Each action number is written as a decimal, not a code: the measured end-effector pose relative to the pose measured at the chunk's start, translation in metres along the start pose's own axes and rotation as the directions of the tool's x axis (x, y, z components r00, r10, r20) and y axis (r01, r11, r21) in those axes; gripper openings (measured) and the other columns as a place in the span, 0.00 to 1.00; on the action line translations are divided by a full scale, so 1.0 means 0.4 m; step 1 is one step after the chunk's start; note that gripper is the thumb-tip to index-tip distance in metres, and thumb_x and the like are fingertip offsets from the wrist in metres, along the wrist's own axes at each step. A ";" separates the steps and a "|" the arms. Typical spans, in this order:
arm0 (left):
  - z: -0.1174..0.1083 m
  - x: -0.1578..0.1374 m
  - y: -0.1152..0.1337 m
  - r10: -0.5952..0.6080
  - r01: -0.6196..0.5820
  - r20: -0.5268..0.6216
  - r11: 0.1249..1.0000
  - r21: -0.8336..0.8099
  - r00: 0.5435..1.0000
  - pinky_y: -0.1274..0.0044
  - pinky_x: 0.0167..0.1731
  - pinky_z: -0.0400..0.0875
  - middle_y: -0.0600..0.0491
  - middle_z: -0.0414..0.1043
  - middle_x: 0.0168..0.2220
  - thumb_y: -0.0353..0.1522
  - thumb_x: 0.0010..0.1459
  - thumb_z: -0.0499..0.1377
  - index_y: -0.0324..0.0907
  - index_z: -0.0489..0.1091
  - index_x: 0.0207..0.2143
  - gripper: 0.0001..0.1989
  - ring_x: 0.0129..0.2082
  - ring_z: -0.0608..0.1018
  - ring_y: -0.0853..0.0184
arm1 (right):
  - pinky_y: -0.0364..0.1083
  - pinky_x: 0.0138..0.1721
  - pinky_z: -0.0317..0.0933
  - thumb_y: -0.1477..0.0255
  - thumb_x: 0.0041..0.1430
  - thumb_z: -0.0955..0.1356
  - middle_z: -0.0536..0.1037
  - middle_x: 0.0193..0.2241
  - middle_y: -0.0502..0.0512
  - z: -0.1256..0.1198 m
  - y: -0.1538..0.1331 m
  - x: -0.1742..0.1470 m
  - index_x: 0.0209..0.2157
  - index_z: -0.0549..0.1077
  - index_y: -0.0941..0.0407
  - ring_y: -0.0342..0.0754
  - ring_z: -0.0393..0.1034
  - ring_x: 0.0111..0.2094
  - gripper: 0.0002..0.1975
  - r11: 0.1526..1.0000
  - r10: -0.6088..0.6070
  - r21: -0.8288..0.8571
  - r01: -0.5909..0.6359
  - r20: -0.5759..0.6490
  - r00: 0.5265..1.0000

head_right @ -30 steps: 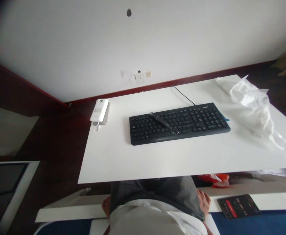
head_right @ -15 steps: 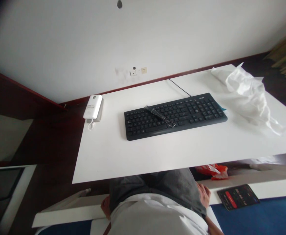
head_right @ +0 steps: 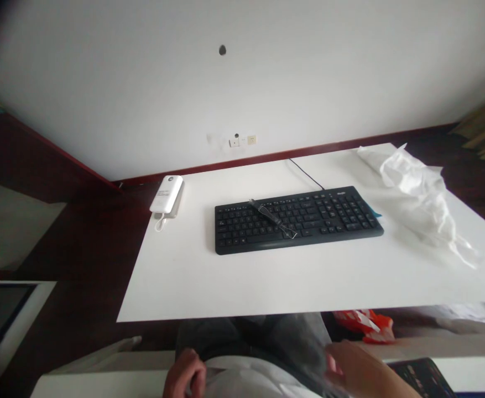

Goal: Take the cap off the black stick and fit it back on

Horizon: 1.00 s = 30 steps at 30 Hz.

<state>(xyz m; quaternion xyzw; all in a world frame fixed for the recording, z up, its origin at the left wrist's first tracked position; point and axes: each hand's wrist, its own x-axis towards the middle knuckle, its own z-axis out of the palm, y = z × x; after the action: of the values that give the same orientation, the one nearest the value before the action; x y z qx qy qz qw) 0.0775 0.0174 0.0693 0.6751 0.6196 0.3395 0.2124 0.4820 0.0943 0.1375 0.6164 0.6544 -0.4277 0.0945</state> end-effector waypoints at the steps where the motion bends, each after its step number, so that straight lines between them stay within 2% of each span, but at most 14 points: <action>1: 0.004 0.034 0.056 0.185 -0.184 0.007 0.980 -0.083 0.983 0.73 0.20 0.62 0.54 0.59 0.14 0.34 0.64 0.51 0.46 0.63 0.19 0.19 0.16 0.66 0.66 | 0.54 0.39 0.73 0.63 0.53 0.69 0.84 0.32 0.55 -0.066 -0.058 -0.023 0.31 0.82 0.43 0.58 0.80 0.36 0.08 0.990 -0.119 0.088 0.108 0.138 0.983; 2: 0.002 0.079 0.110 0.382 -0.372 0.030 0.913 -0.170 0.924 0.73 0.19 0.61 0.55 0.58 0.13 0.33 0.65 0.50 0.47 0.64 0.20 0.18 0.15 0.64 0.67 | 0.52 0.41 0.73 0.62 0.58 0.68 0.84 0.36 0.54 -0.133 -0.118 -0.042 0.35 0.83 0.40 0.56 0.80 0.39 0.09 0.970 -0.210 0.162 0.181 0.190 0.959; 4: -0.017 0.203 0.202 0.610 -0.582 0.037 0.771 -0.256 0.792 0.72 0.23 0.63 0.56 0.59 0.15 0.30 0.64 0.51 0.47 0.67 0.24 0.15 0.17 0.67 0.67 | 0.48 0.40 0.72 0.61 0.60 0.69 0.83 0.37 0.51 -0.259 -0.227 -0.057 0.39 0.83 0.40 0.53 0.79 0.39 0.09 0.929 -0.341 0.219 0.298 0.196 0.919; 7: -0.054 0.448 0.277 0.656 -0.654 -0.049 0.738 -0.165 0.753 0.71 0.27 0.62 0.56 0.60 0.17 0.30 0.60 0.54 0.45 0.66 0.25 0.09 0.20 0.64 0.67 | 0.43 0.33 0.68 0.56 0.66 0.67 0.81 0.30 0.51 -0.396 -0.338 -0.006 0.41 0.82 0.49 0.47 0.75 0.31 0.15 0.891 -0.435 0.087 0.445 -0.114 0.893; 9: -0.059 0.617 0.283 0.545 -0.561 -0.138 0.816 -0.140 0.827 0.73 0.29 0.62 0.55 0.62 0.20 0.31 0.62 0.53 0.44 0.64 0.24 0.11 0.23 0.65 0.68 | 0.44 0.35 0.66 0.55 0.68 0.65 0.80 0.33 0.53 -0.447 -0.376 0.070 0.46 0.80 0.53 0.47 0.74 0.32 0.19 0.911 -0.400 -0.074 0.406 -0.407 0.821; 11: -0.045 0.761 0.262 0.355 -0.389 -0.213 0.909 -0.150 0.910 0.75 0.30 0.61 0.54 0.64 0.23 0.33 0.64 0.53 0.43 0.63 0.24 0.14 0.26 0.66 0.69 | 0.46 0.40 0.66 0.58 0.68 0.67 0.81 0.41 0.56 -0.473 -0.394 0.154 0.50 0.77 0.55 0.50 0.76 0.38 0.18 0.929 -0.367 -0.211 0.303 -0.611 0.701; 13: -0.023 0.862 0.227 0.169 -0.213 -0.231 0.960 -0.180 0.958 0.77 0.30 0.61 0.55 0.65 0.24 0.35 0.66 0.53 0.42 0.65 0.26 0.14 0.26 0.67 0.70 | 0.47 0.41 0.65 0.59 0.66 0.68 0.80 0.44 0.58 -0.484 -0.400 0.227 0.52 0.75 0.56 0.53 0.76 0.42 0.19 0.928 -0.370 -0.290 0.234 -0.638 0.675; 14: -0.014 0.895 0.208 0.097 -0.140 -0.213 0.970 -0.199 0.972 0.78 0.30 0.61 0.55 0.65 0.24 0.35 0.66 0.53 0.41 0.66 0.26 0.14 0.26 0.67 0.70 | 0.47 0.41 0.65 0.60 0.66 0.69 0.80 0.44 0.58 -0.486 -0.401 0.254 0.53 0.75 0.57 0.54 0.76 0.42 0.19 0.928 -0.362 -0.313 0.204 -0.620 0.696; 16: -0.003 0.929 0.174 -0.011 -0.034 -0.164 0.964 -0.265 0.986 0.79 0.31 0.61 0.55 0.68 0.25 0.34 0.65 0.53 0.40 0.69 0.27 0.14 0.27 0.69 0.70 | 0.47 0.39 0.63 0.63 0.65 0.70 0.80 0.41 0.57 -0.491 -0.401 0.292 0.53 0.75 0.56 0.53 0.76 0.40 0.19 0.927 -0.335 -0.336 0.165 -0.551 0.764; 19: -0.006 0.932 0.146 -0.020 -0.027 -0.143 0.947 -0.322 0.990 0.79 0.31 0.62 0.55 0.72 0.27 0.35 0.66 0.53 0.39 0.72 0.29 0.14 0.28 0.70 0.71 | 0.46 0.37 0.62 0.68 0.64 0.69 0.81 0.37 0.56 -0.508 -0.409 0.317 0.50 0.76 0.57 0.51 0.76 0.37 0.15 0.921 -0.317 -0.361 0.144 -0.483 0.816; 22: -0.011 0.922 0.143 0.028 -0.060 -0.103 0.944 -0.323 0.994 0.79 0.32 0.63 0.55 0.74 0.28 0.35 0.66 0.54 0.39 0.74 0.30 0.14 0.29 0.72 0.71 | 0.46 0.36 0.61 0.69 0.63 0.68 0.80 0.32 0.55 -0.543 -0.434 0.339 0.42 0.78 0.57 0.49 0.74 0.33 0.10 0.923 -0.365 -0.300 0.241 -0.485 0.795; 24: -0.009 0.922 0.146 0.033 -0.061 -0.090 0.942 -0.331 0.995 0.80 0.32 0.63 0.55 0.75 0.28 0.34 0.65 0.55 0.39 0.74 0.30 0.13 0.29 0.73 0.70 | 0.46 0.36 0.63 0.64 0.62 0.69 0.79 0.30 0.52 -0.563 -0.459 0.368 0.40 0.78 0.56 0.49 0.73 0.32 0.11 0.894 -0.432 -0.129 0.430 -0.509 0.745; 27: -0.002 0.928 0.150 0.020 -0.050 -0.089 0.939 -0.339 0.996 0.80 0.32 0.63 0.55 0.75 0.28 0.34 0.65 0.55 0.40 0.74 0.30 0.13 0.28 0.73 0.70 | 0.47 0.39 0.67 0.57 0.62 0.70 0.80 0.31 0.53 -0.564 -0.507 0.438 0.41 0.75 0.56 0.49 0.75 0.33 0.16 0.682 -0.466 0.246 0.688 -0.579 0.669; 30: 0.001 0.932 0.153 0.024 -0.049 -0.079 0.940 -0.338 0.997 0.79 0.32 0.64 0.55 0.75 0.28 0.34 0.66 0.55 0.40 0.74 0.30 0.13 0.29 0.73 0.70 | 0.51 0.45 0.71 0.56 0.60 0.70 0.82 0.34 0.56 -0.524 -0.550 0.515 0.44 0.74 0.56 0.50 0.78 0.37 0.18 0.398 -0.371 0.592 0.701 -0.595 0.713</action>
<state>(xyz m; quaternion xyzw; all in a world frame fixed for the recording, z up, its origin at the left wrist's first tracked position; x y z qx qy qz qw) 0.1207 0.3743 0.1851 0.6267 0.5466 0.4698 0.2962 0.3255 0.4132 0.2303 0.4088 0.5657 -0.5512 -0.4572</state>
